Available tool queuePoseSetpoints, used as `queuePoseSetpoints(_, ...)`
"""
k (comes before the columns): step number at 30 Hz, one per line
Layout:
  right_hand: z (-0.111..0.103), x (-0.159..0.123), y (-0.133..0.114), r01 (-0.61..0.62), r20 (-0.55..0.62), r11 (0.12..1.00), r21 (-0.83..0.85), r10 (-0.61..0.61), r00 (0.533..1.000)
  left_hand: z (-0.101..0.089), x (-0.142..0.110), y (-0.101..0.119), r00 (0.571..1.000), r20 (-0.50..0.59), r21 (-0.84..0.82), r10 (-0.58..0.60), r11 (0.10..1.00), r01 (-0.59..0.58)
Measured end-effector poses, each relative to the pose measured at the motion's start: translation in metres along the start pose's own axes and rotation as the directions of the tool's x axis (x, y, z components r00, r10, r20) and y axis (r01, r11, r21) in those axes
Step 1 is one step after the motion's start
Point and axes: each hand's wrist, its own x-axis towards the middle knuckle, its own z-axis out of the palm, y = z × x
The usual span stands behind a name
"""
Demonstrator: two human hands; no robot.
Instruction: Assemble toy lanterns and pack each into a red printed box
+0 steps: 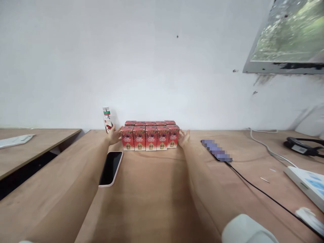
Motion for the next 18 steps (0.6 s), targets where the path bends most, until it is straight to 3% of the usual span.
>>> queuePoseSetpoints(4, -0.011, 0.016, -0.01, -0.029, -0.094, 0.999, -0.035, 0.026, 0.995, -0.02, -0.003, -0.004, 0.971, 0.128, -0.054, -0.203, 0.976, 0.211)
queuePoseSetpoints(8, -0.011, 0.032, -0.015, -0.028, -0.21, 0.996, -0.087, 0.009, 0.978, -0.021, -0.004, -0.009, 0.898, 0.309, -0.164, -0.313, 0.913, 0.374)
queuePoseSetpoints(13, -0.003, 0.048, -0.015, -0.006, -0.364, 0.986, -0.166, -0.056, 0.93, -0.027, 0.01, -0.016, 0.871, 0.198, -0.357, -0.45, 0.795, 0.491)
queuePoseSetpoints(18, 0.005, 0.049, -0.014, 0.02, -0.428, 0.979, -0.204, -0.107, 0.897, -0.025, 0.025, -0.025, 0.877, 0.065, -0.4, -0.475, 0.793, 0.459)
